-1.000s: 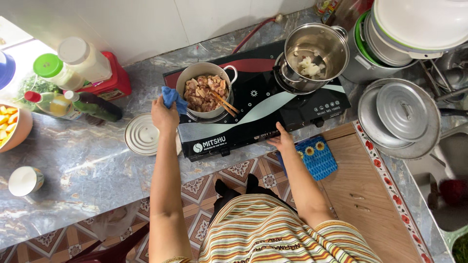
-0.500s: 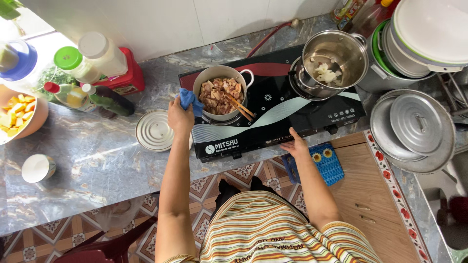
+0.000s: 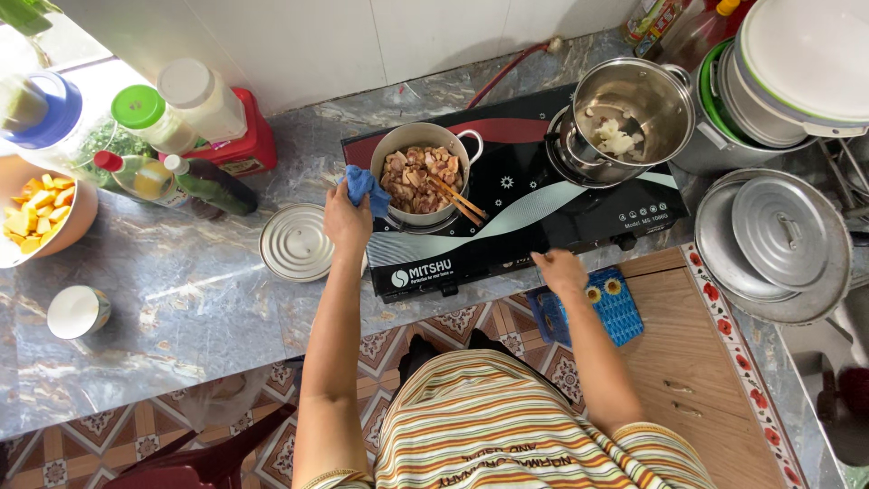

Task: The person mixes raw cut meat in a pot by hand, places the pot on a gas stove, and turns on the burner. They take a container of fried food and a bowl of white liquid from the refrigerator, stir the white substance with chopsticks, add portions of it into a second pot on the stove, and stir the meat as it cooks.

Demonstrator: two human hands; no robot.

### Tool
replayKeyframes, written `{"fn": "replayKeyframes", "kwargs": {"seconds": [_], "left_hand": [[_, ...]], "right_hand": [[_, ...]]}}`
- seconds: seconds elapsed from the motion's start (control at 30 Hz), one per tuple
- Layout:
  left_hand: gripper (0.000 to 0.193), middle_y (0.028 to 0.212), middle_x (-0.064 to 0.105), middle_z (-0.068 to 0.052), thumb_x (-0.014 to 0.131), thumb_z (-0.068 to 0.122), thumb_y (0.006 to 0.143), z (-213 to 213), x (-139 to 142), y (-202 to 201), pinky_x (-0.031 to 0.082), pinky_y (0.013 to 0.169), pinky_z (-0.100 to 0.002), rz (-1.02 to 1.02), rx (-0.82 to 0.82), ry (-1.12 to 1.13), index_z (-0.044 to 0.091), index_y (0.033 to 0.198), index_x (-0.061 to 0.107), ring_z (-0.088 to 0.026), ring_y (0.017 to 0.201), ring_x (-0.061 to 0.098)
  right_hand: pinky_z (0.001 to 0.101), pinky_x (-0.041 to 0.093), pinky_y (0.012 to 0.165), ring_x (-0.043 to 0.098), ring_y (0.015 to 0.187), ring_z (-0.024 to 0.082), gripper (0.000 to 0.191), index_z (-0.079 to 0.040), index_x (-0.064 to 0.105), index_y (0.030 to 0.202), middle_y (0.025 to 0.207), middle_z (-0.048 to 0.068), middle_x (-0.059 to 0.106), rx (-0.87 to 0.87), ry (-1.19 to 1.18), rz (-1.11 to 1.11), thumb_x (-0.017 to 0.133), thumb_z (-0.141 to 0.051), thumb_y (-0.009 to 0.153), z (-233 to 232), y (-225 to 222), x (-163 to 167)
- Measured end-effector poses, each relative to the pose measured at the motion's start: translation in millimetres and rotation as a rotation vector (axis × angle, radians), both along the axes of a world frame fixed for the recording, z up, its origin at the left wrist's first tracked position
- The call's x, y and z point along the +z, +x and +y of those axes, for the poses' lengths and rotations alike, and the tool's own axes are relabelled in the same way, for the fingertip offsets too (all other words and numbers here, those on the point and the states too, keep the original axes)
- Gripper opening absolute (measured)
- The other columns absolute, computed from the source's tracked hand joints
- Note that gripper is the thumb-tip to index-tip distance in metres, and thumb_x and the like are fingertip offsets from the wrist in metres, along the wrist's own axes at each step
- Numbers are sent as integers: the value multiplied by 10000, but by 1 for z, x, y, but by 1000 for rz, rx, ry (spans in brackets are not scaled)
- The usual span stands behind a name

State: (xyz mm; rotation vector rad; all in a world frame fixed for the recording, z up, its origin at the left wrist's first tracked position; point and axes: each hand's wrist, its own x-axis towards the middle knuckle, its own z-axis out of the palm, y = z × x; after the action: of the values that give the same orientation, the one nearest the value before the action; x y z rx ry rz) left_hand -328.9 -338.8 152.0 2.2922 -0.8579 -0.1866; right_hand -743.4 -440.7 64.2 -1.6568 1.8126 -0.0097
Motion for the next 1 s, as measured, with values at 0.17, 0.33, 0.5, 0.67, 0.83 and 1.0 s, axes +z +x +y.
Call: {"fn": "replayKeyframes", "kwargs": {"seconds": [0.17,0.33,0.5,0.67,0.83,1.0], "left_hand": [[482,1167,646,-135,767,239,873,1,-17,3,522,852,-500,-17,-19,-39,133,1326,643,-397,1049,649],[448,1167,649,-143,797,184,879,7,-27,17,533,888,-478,-31,-120,-163,124,1299,650,-390,1056,656],[609,1196,607,-138,776,43,786,27,-13,27,520,864,-492,-78,-34,-112,165,1357,603,-398,1078,634],[655,1284,554,-188,726,-11,776,13,-14,21,529,902,-489,-138,-76,-88,201,1382,593,-428,1114,615],[685,1307,538,-212,716,28,812,0,-37,9,521,926,-505,-31,-174,-123,177,1455,534,-455,1137,604],[683,1339,521,-227,693,45,844,8,-34,13,502,943,-516,34,-164,-117,165,1488,500,-466,1143,589]], "right_hand": [[356,519,611,588,648,232,843,-98,492,1436,867,96,600,299,-468,-486,888,-295,718,16,107,57],[300,511,733,608,804,162,210,-73,678,1173,973,51,608,333,-673,-926,751,-123,984,-3,184,89],[314,532,721,658,811,212,103,-33,681,1097,963,105,652,507,-736,-909,691,-57,997,-26,180,127],[320,541,696,698,762,232,51,-23,687,1022,905,121,703,561,-800,-865,703,-37,976,-55,185,142],[309,508,651,601,722,203,112,-25,767,1077,811,132,699,437,-509,-892,740,-51,971,-62,215,111],[261,533,674,699,753,116,115,-36,754,1062,895,83,755,647,-482,-954,720,-51,954,-47,185,118]]}}
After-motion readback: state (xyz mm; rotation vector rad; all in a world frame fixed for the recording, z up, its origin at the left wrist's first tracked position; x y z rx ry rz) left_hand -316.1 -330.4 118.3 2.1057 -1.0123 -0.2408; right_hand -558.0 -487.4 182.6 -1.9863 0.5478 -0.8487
